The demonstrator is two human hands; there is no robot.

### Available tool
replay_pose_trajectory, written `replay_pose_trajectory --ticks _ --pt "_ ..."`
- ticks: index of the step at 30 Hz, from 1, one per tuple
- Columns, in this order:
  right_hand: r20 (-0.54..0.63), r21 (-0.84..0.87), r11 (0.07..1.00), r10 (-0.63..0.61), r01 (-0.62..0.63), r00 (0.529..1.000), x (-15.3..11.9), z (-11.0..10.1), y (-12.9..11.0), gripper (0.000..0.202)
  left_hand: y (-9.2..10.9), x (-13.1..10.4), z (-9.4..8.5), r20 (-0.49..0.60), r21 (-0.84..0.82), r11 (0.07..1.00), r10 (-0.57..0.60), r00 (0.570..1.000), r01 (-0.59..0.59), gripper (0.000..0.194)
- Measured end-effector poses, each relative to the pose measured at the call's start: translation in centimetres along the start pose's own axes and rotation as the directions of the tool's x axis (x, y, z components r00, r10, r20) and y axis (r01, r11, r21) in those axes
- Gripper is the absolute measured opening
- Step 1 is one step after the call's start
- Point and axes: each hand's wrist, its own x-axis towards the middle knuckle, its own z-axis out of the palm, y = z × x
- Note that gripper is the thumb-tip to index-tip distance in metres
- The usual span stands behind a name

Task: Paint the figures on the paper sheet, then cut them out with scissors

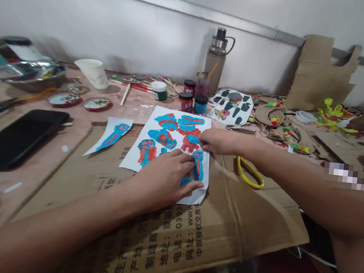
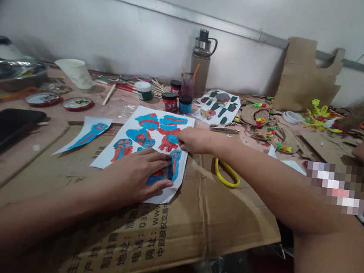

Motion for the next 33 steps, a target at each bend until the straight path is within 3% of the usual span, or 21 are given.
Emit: replay_pose_trajectory --ticks 4,8,12,15,18,21,33 --pt "-0.069 -0.052 0.996 -0.08 0.076 0.994 -0.4 0.8 0.6 0.021 -0.1 0.0 0.2 -0.02 -0.009 1.0 -0.002 1.0 0.001 0.047" --pt "-0.089 -0.349 0.869 -0.405 0.352 0.91 -0.7 2.6 2.1 0.031 -0.2 0.0 0.3 -0.042 -0.027 1.0 0.01 0.999 -0.011 0.042" --pt "-0.07 -0.455 0.806 -0.456 0.379 0.887 -0.5 3.5 2.8 0.031 -0.2 -0.1 0.3 -0.046 -0.032 0.999 0.009 0.999 -0.01 0.042" --pt "-0.08 -0.388 0.853 -0.41 0.35 0.909 -0.3 2.8 2.5 0.032 -0.2 -0.1 0.2 -0.019 -0.01 1.0 0.005 1.0 -0.006 0.046" --pt "-0.108 -0.135 0.968 -0.226 0.211 0.968 -0.1 1.9 2.0 0.023 -0.3 -0.1 0.3 -0.027 0.002 1.0 0.006 1.0 -0.006 0.045" --pt "-0.081 0.03 0.996 -0.077 0.079 0.994 0.0 1.5 1.8 0.015 -0.3 -0.1 0.3 -0.033 0.017 1.0 0.019 0.999 -0.019 0.043" --pt "0.024 0.118 0.99 0.081 -0.083 0.996 -0.5 -0.7 0.3 0.01 -0.1 0.0 0.2 -0.01 0.042 0.998 0.038 0.999 -0.037 0.044"
